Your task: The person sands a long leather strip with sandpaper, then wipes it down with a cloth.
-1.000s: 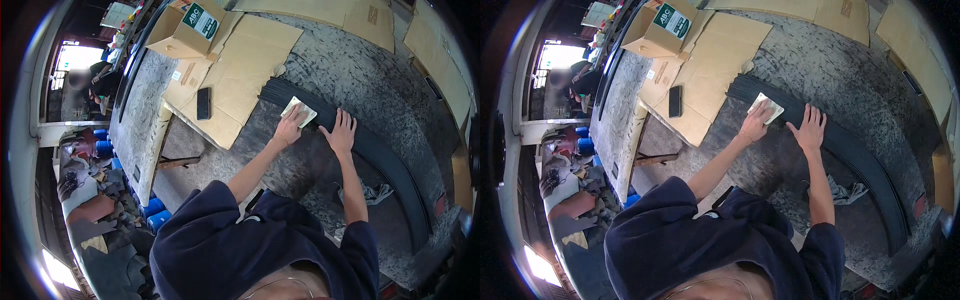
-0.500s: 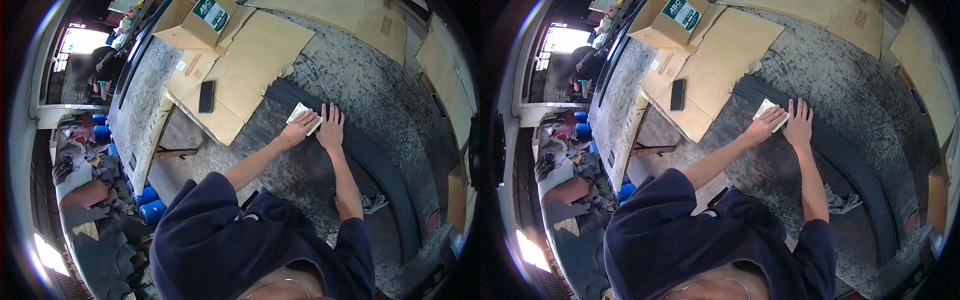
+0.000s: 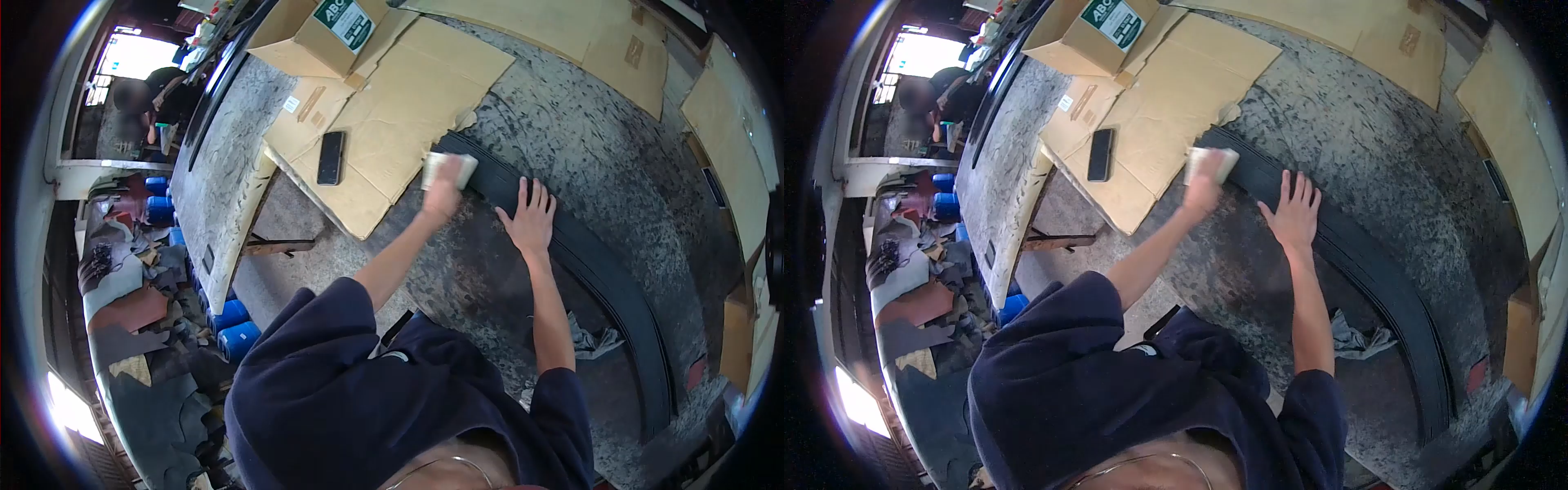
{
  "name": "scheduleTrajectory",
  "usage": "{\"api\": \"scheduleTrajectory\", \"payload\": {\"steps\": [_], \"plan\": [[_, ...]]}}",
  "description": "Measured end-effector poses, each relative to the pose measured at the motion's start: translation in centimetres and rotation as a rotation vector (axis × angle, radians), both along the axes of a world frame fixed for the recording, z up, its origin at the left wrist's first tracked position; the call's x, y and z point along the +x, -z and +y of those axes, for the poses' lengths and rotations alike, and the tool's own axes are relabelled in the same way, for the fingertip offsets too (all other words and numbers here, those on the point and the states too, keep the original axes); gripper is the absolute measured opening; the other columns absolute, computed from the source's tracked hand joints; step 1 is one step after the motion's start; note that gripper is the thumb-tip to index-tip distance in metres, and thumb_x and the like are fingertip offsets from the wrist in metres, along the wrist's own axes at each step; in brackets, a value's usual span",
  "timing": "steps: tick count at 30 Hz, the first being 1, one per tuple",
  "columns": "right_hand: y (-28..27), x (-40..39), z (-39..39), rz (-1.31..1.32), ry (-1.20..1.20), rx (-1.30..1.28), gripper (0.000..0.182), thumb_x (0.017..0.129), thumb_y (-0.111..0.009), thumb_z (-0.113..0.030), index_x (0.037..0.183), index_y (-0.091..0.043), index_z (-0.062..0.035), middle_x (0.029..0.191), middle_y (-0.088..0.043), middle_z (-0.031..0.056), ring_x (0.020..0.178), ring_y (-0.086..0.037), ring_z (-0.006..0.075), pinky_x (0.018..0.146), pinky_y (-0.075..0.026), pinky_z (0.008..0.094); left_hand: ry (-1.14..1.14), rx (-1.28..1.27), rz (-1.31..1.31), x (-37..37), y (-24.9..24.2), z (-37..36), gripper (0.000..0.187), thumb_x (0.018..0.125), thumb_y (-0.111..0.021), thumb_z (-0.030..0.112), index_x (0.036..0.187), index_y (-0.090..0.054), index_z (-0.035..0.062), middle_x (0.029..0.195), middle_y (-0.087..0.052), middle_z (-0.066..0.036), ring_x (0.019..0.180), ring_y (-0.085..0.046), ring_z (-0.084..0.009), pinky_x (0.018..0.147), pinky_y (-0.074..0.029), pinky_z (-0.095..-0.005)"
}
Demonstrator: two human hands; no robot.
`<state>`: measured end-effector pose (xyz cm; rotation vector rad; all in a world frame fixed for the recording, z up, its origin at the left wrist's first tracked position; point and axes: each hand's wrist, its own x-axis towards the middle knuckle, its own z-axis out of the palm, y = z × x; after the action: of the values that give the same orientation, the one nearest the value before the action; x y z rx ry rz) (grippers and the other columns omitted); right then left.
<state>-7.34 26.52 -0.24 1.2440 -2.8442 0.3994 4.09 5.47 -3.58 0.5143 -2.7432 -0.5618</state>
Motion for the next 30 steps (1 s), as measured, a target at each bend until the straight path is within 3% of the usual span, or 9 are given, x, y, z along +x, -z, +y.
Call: {"api": "scheduleTrajectory", "payload": {"steps": [2, 6, 10, 13, 17, 19, 20, 24, 30], "plan": [[0.0, 0.0, -0.4, -0.009, -0.010, -0.009, 0.087, 0.087, -0.063, -0.059, 0.150, -0.036, -0.0052, 0.147, -0.042, 0.0212, 0.136, -0.039, 0.0367, 0.112, -0.030, 0.0554, 0.282, -0.042, -0.038, 0.5, -0.8, 1.2, 0.064, 0.071, -0.058, -0.006, 0.135, -0.055, -0.0026, 0.145, -0.051, -0.021, 0.140, -0.042, -0.0350, 0.118, -0.031, -0.0468], [0.1, 0.0, 0.8, -0.003, -0.003, 0.004, 0.086, 0.088, -0.063, -0.058, 0.150, -0.036, -0.0053, 0.145, -0.043, 0.0211, 0.135, -0.040, 0.0368, 0.113, -0.030, 0.0557, -0.187, -0.035, 0.018, -0.4, -1.7, -1.5, 0.067, 0.069, -0.054, -0.012, 0.136, -0.053, -0.0026, 0.146, -0.049, -0.022, 0.143, -0.038, -0.0372, 0.119, -0.029, -0.0486], [0.2, 0.1, -0.1, -0.009, 0.000, 0.008, 0.086, 0.089, -0.061, -0.060, 0.150, -0.036, -0.0049, 0.144, -0.043, 0.0206, 0.134, -0.040, 0.0366, 0.113, -0.029, 0.0553, 0.255, -0.049, -0.087, 1.4, -0.2, -1.8, 0.072, 0.071, -0.056, -0.009, 0.142, -0.048, -0.0012, 0.149, -0.046, -0.020, 0.143, -0.038, -0.0338, 0.119, -0.027, -0.0500], [0.4, 0.1, 0.4, 0.013, 0.002, 0.013, 0.086, 0.089, -0.060, -0.060, 0.150, -0.036, -0.0047, 0.144, -0.044, 0.0203, 0.133, -0.041, 0.0366, 0.113, -0.030, 0.0553, -0.096, -0.110, -0.057, -0.1, 0.0, -2.2, 0.070, 0.073, -0.057, -0.007, 0.142, -0.048, -0.0006, 0.147, -0.048, -0.021, 0.142, -0.040, -0.0346, 0.117, -0.029, -0.0523], [0.0, 0.0, -0.1, -0.023, 0.001, 0.002, 0.085, 0.089, -0.061, -0.059, 0.150, -0.037, -0.0046, 0.143, -0.044, 0.0199, 0.133, -0.041, 0.0363, 0.112, -0.031, 0.0549, 0.196, -0.012, -0.107, 0.3, -1.6, 0.9, 0.067, 0.075, -0.056, -0.007, 0.142, -0.049, 0.0004, 0.143, -0.052, -0.021, 0.142, -0.039, -0.0377, 0.117, -0.029, -0.0519], [0.1, -0.3, 0.6, -0.019, 0.010, 0.005, 0.085, 0.089, -0.061, -0.059, 0.149, -0.037, -0.0046, 0.143, -0.045, 0.0197, 0.133, -0.041, 0.0361, 0.112, -0.031, 0.0547, -0.180, 0.284, -0.126, -0.6, -2.9, -2.3, 0.067, 0.076, -0.057, -0.005, 0.142, -0.049, 0.0020, 0.148, -0.048, -0.019, 0.144, -0.036, -0.0351, 0.118, -0.027, -0.0522], [0.2, -0.3, 1.1, -0.009, 0.014, 0.006, 0.085, 0.089, -0.061, -0.059, 0.149, -0.037, -0.0048, 0.143, -0.045, 0.0199, 0.132, -0.042, 0.0364, 0.112, -0.031, 0.0547, -0.121, -0.048, -0.069, -1.1, -1.6, -3.2, 0.069, 0.075, -0.059, -0.005, 0.142, -0.049, 0.0015, 0.150, -0.046, -0.019, 0.145, -0.035, -0.0341, 0.118, -0.026, -0.0527], [0.0, -0.3, -0.3, 0.003, 0.007, -0.041, 0.085, 0.088, -0.062, -0.058, 0.149, -0.037, -0.0052, 0.141, -0.047, 0.0202, 0.130, -0.044, 0.0371, 0.112, -0.031, 0.0545, 0.185, 0.017, -0.157, -0.8, -2.3, 4.2, 0.065, 0.072, -0.057, -0.008, 0.137, -0.052, -0.0014, 0.148, -0.047, -0.020, 0.142, -0.038, -0.0365, 0.116, -0.029, -0.0524], [0.3, -0.1, 0.2, -0.004, 0.011, -0.029, 0.084, 0.089, -0.061, -0.059, 0.150, -0.038, -0.0058, 0.140, -0.047, 0.0200, 0.131, -0.043, 0.0361, 0.112, -0.030, 0.0541, -0.114, -0.056, -0.052, -3.0, -0.2, 0.2, 0.061, 0.073, -0.056, -0.006, 0.133, -0.058, -0.0001, 0.144, -0.052, -0.020, 0.142, -0.038, -0.0355, 0.119, -0.027, -0.0491]]}}
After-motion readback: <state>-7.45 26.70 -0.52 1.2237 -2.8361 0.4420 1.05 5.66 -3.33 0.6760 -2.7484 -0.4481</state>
